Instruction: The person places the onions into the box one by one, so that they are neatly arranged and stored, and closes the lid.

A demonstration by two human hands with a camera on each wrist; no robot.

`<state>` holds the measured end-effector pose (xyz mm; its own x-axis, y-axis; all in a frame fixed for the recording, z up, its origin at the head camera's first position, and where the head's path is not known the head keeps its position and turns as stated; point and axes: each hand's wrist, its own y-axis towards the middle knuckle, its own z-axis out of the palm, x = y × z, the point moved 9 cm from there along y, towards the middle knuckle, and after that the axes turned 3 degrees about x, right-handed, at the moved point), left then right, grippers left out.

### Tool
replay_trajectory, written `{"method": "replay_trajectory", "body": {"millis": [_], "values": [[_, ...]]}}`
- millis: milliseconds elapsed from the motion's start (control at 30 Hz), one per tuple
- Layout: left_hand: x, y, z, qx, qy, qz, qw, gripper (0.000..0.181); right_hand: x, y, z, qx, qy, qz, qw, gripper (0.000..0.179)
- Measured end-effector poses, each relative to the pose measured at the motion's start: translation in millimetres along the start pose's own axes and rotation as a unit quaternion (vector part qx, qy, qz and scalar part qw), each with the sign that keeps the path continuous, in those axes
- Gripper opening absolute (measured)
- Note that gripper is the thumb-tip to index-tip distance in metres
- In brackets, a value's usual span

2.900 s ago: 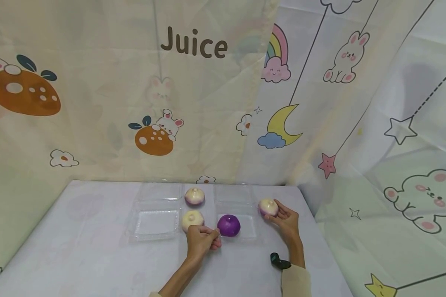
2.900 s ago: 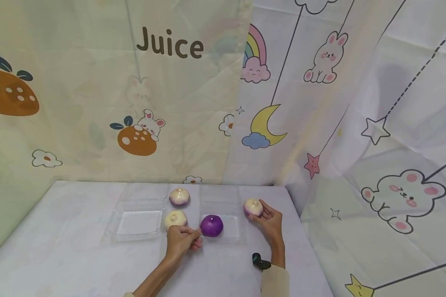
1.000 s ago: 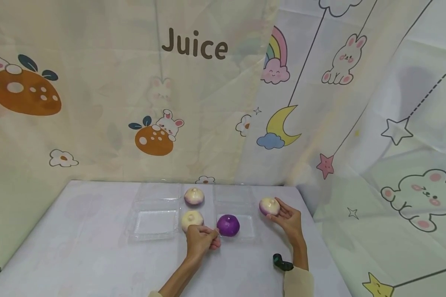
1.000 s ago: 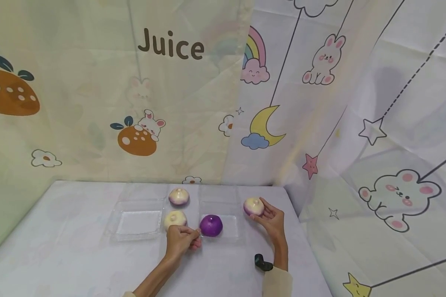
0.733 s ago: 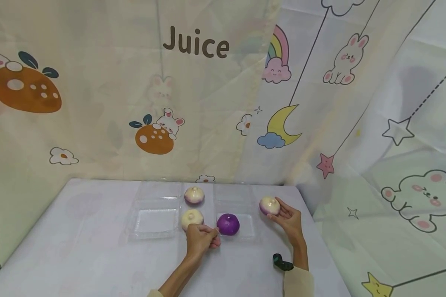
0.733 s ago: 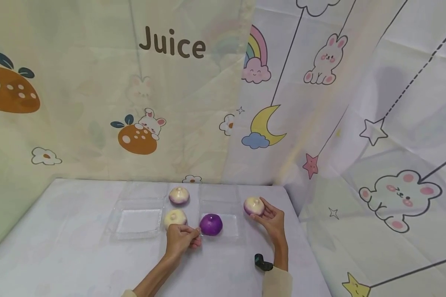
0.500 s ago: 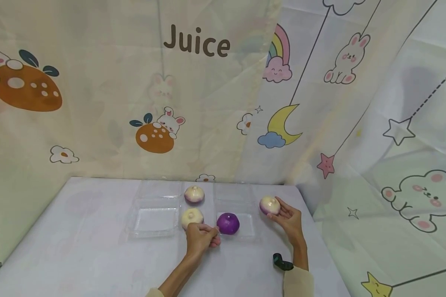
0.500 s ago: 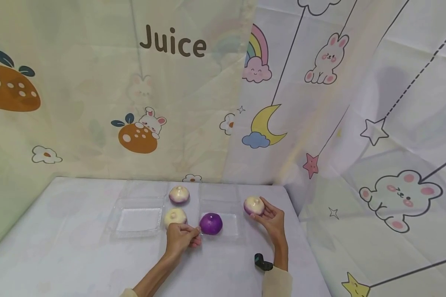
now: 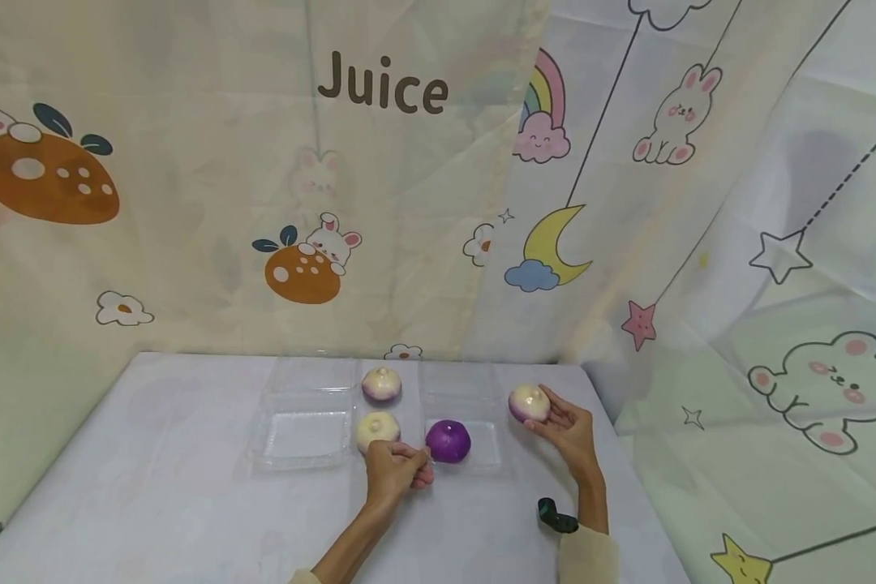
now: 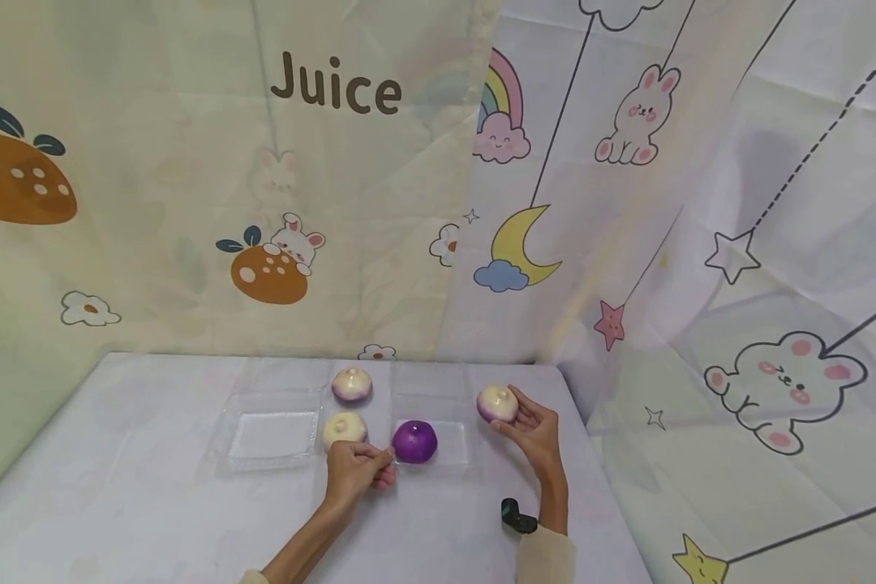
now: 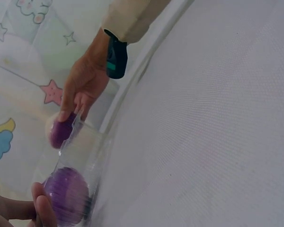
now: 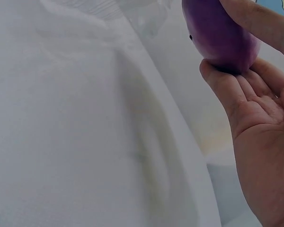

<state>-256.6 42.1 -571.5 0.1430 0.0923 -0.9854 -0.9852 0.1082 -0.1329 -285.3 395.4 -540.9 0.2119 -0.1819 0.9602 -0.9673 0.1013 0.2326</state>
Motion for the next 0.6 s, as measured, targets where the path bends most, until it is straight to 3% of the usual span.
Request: {"method": "replay_trajectory", "body": {"millis": [600], "values": [[2.1,0.3,-0.3,-0.004,0.002,-0.003,1.0,0.019,16,-2.5,9,0.014,-0.012,-0.016,0.9997,0.075]]}}
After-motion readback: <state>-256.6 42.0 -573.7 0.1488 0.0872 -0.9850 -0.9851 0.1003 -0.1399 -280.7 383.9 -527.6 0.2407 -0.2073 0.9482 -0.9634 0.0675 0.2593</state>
